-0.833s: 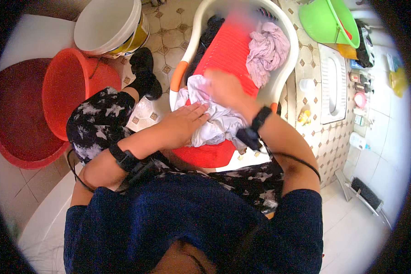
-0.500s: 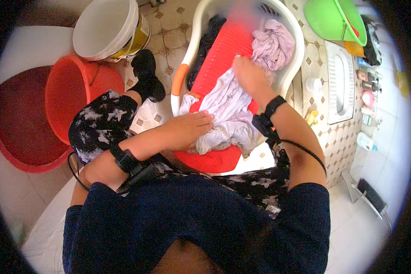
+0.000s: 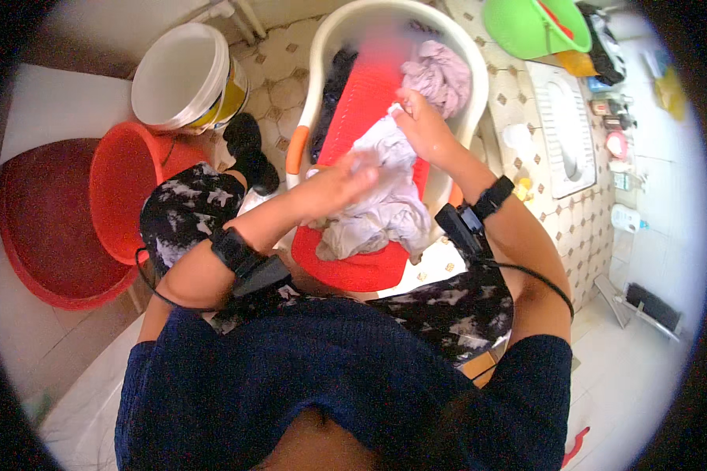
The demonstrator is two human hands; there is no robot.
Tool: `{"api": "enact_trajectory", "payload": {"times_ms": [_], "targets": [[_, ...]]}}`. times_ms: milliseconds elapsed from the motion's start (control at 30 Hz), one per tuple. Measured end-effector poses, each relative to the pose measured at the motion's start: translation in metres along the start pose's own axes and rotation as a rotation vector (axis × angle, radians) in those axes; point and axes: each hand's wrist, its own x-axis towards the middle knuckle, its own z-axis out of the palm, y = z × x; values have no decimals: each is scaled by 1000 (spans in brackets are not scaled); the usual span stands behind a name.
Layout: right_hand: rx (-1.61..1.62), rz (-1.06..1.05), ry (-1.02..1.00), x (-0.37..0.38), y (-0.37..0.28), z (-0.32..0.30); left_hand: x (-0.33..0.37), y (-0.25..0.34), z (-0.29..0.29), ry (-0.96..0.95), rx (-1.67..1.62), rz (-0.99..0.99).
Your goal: Hand washing laundry in a basin using a washboard and soap.
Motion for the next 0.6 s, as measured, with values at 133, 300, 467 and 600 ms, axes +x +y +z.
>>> {"api": "enact_trajectory", "payload": {"times_ms": [133, 300, 467, 600], "targets": [[475, 90, 25, -39, -91, -27, 18, 36, 24, 267, -1040, 78], [286, -88, 200, -80, -124, -10, 53, 49, 5, 303, -1171, 508], [-58, -63, 619, -34, -78, -19, 52, 85, 23, 544, -1110, 297], [-46, 6, 610, -25, -86, -7, 54, 89, -6, 540, -1119, 401]]}}
